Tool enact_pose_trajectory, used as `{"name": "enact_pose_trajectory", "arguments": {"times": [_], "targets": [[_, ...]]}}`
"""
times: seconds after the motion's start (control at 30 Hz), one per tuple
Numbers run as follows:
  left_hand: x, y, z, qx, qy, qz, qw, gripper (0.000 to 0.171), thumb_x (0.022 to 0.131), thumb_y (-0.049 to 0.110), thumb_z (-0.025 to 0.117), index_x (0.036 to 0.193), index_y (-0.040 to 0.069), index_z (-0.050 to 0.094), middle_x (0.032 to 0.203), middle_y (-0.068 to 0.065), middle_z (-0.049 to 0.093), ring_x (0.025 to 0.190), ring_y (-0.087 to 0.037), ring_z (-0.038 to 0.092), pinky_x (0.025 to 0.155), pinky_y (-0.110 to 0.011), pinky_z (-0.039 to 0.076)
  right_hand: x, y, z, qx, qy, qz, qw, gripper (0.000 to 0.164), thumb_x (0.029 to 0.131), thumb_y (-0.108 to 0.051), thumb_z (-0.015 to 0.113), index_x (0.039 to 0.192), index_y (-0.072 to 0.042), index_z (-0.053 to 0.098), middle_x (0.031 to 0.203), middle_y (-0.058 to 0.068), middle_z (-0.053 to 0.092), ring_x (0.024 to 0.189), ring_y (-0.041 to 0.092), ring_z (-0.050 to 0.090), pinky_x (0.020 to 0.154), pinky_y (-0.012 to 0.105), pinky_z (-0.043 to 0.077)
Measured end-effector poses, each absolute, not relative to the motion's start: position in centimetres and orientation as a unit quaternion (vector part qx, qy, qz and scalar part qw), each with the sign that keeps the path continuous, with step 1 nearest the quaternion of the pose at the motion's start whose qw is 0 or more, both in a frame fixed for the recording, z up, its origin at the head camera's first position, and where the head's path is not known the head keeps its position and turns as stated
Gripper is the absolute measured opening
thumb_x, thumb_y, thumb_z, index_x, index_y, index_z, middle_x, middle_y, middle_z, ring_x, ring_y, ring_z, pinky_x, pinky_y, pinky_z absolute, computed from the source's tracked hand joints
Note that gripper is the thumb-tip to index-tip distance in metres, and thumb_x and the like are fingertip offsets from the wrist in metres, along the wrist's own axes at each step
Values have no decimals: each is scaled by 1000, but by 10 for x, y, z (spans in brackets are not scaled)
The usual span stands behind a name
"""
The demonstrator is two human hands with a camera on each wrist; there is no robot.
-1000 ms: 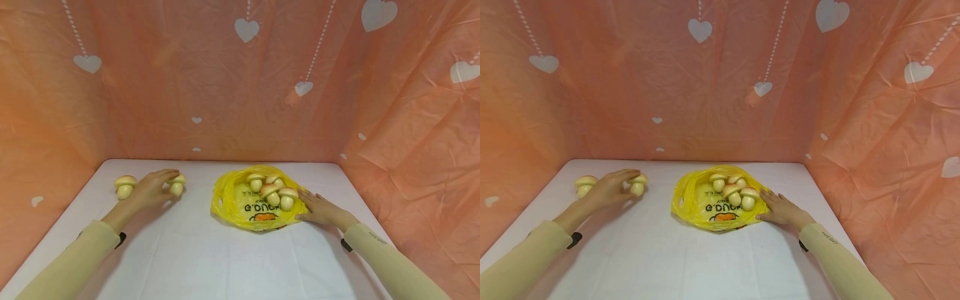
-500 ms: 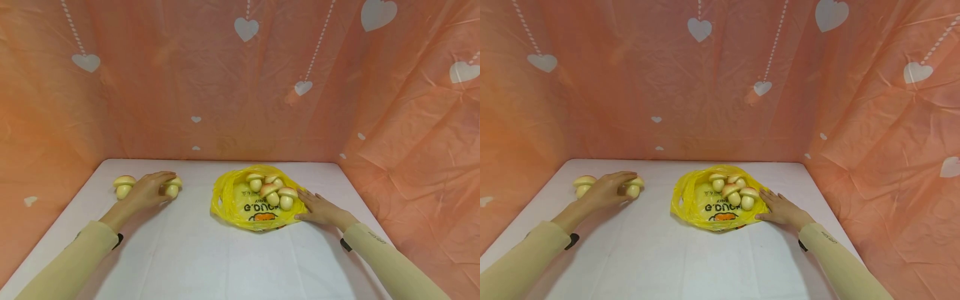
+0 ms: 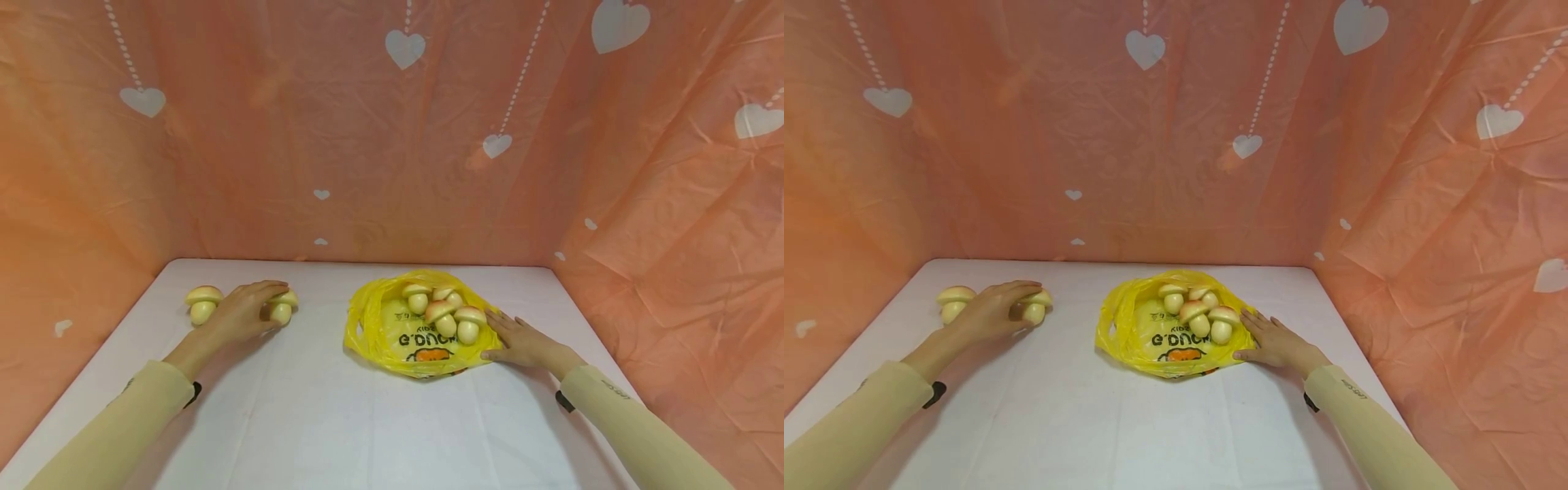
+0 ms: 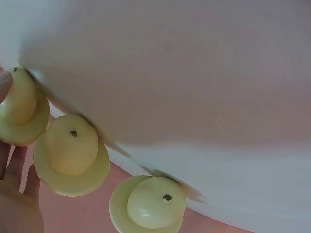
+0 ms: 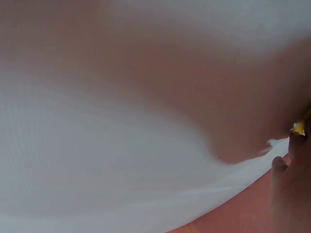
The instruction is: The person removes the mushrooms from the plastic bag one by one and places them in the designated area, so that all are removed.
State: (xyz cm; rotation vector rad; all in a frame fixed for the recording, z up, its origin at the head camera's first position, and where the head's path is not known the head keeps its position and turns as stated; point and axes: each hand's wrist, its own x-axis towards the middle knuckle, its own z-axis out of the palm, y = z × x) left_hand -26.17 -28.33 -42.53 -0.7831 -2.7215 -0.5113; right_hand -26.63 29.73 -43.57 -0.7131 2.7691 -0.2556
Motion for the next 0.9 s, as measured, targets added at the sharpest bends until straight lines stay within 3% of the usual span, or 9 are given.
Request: {"name": "enact_pose_trajectory", "arguments": {"times": [0.6, 0.9], "targets": [[-257, -281, -424, -263, -938, -181, 136, 72, 77, 14, 92, 140, -1, 61, 143, -21, 59, 128, -47, 57, 106, -64, 43, -265, 297, -436, -252, 955, -85, 132, 99, 98, -62, 59, 162, 5, 25, 169, 25, 19, 154, 51, 15, 124, 67, 12], [-256, -267, -422, -281, -918, -205, 190, 60, 82, 9, 86, 137, 2, 64, 141, -17, 62, 123, -45, 61, 100, -64, 47, -265, 297, -435, -249, 955, -89, 131, 98, 99, -61, 60, 162, 5, 24, 169, 26, 19, 154, 52, 15, 124, 67, 12]]}}
